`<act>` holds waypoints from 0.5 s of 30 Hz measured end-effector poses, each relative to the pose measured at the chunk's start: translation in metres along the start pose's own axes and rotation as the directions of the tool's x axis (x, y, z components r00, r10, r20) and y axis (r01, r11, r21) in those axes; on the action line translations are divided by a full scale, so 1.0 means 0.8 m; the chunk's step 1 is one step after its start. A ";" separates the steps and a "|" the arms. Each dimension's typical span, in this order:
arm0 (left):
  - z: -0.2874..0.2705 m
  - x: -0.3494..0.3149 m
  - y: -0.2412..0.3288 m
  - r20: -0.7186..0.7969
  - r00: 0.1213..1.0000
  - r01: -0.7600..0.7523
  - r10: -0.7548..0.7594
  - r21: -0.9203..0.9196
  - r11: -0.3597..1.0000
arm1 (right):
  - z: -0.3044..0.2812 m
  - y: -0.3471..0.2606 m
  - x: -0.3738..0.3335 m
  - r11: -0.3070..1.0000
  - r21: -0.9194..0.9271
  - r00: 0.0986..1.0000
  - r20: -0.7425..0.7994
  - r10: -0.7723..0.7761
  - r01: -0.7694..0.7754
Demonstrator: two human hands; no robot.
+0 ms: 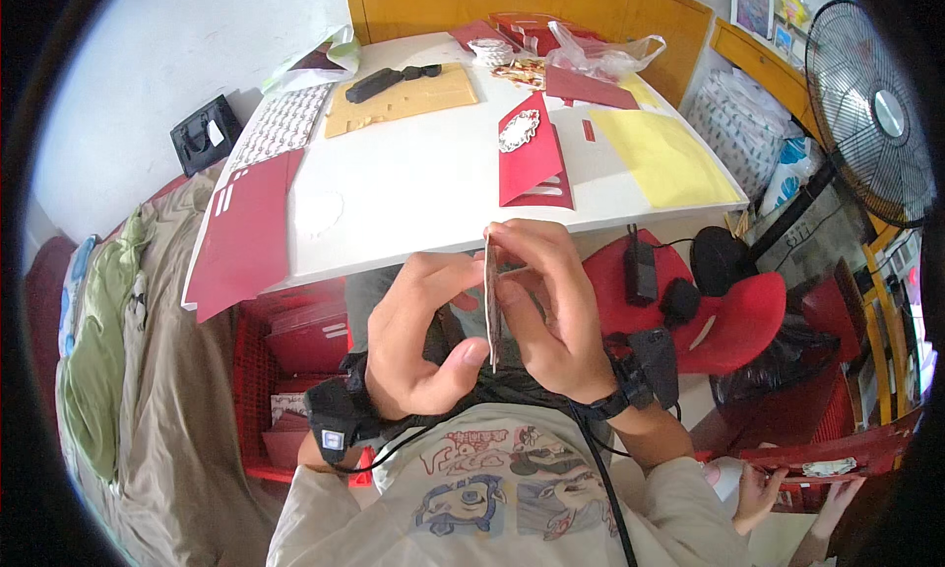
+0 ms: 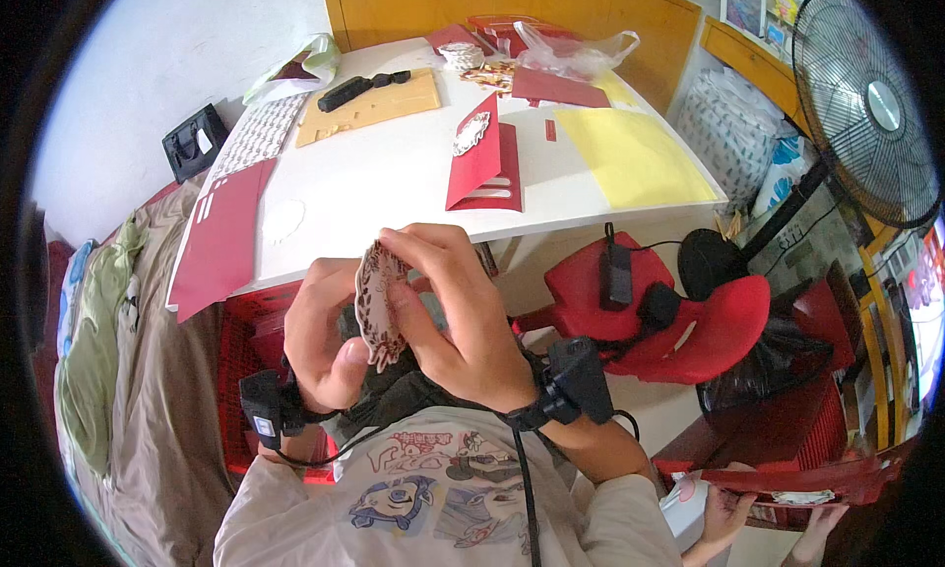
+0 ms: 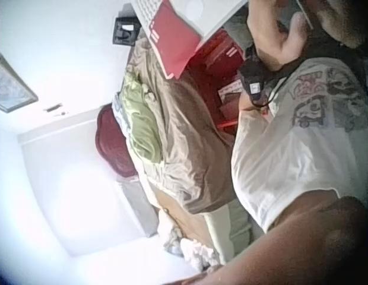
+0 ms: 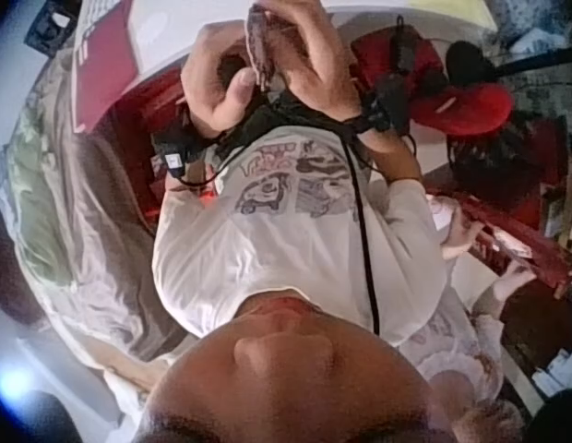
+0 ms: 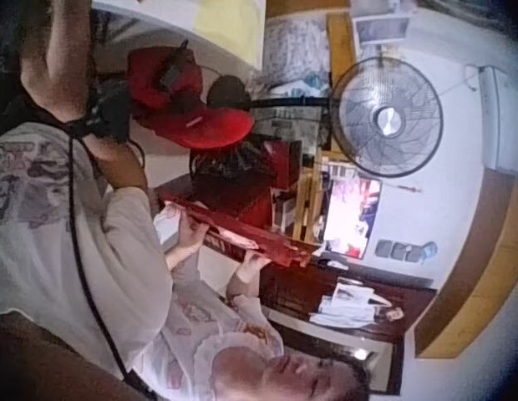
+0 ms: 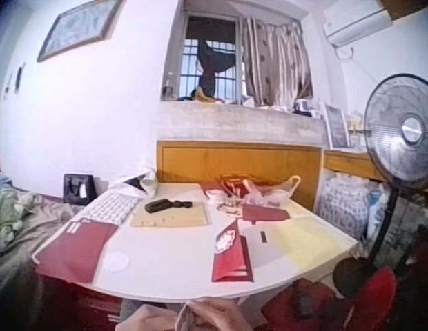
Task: The person is assembling greeting cards by attaching decorative white paper cutouts to red cardstock bases.
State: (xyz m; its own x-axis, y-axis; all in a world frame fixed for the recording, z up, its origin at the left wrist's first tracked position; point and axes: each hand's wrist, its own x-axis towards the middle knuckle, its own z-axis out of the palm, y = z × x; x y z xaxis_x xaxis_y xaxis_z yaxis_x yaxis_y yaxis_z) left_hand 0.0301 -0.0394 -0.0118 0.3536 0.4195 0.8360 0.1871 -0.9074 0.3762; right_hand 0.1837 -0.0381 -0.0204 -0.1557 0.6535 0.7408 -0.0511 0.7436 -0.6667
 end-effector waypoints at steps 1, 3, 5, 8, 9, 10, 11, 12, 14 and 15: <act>-0.001 0.001 0.002 0.005 1.000 0.013 -0.013 -0.035 0.999 | 0.000 -0.002 -0.001 0.999 0.016 1.000 0.000 0.030 -0.030; -0.001 0.002 0.004 0.009 1.000 0.019 -0.018 -0.041 0.999 | 0.001 -0.003 -0.001 0.999 0.015 1.000 0.002 0.028 -0.028; -0.002 0.003 0.006 0.016 0.999 0.029 -0.028 -0.051 0.998 | 0.000 -0.001 -0.001 1.000 0.014 1.000 0.005 0.027 -0.027; -0.005 0.003 0.008 0.031 0.999 0.034 -0.032 -0.050 0.998 | -0.006 0.001 0.003 0.985 -0.122 0.992 0.050 -0.116 0.122; -0.006 0.003 0.009 0.031 0.999 0.035 -0.034 -0.050 0.998 | -0.008 -0.001 0.006 0.952 -0.239 0.981 0.077 -0.177 0.191; -0.007 0.003 0.010 0.051 0.998 0.043 -0.042 -0.019 0.999 | -0.009 -0.003 0.007 0.900 -0.351 0.966 0.111 -0.233 0.258; -0.007 0.003 0.011 0.070 0.996 0.050 -0.051 0.012 0.999 | -0.008 -0.002 0.005 0.901 -0.350 0.966 0.111 -0.232 0.256; -0.008 0.004 0.012 0.070 0.996 0.050 -0.050 0.011 0.999 | -0.006 -0.003 0.002 0.953 -0.251 0.985 0.083 -0.153 0.169; -0.007 0.007 0.013 0.085 0.995 0.051 -0.052 0.016 0.999 | -0.005 -0.006 -0.001 0.986 -0.147 0.996 0.062 -0.070 0.079; -0.008 0.007 0.012 0.085 0.995 0.051 -0.052 0.015 0.999 | -0.005 -0.009 -0.001 0.992 -0.107 0.995 0.081 -0.058 0.066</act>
State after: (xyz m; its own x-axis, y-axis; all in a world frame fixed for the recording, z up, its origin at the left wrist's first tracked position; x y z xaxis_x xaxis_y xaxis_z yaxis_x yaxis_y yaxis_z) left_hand 0.0285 -0.0462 -0.0007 0.4198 0.4669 0.7783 0.2191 -0.8843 0.4123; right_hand 0.1885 -0.0434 -0.0161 -0.2321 0.5959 0.7688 0.0442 0.7960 -0.6036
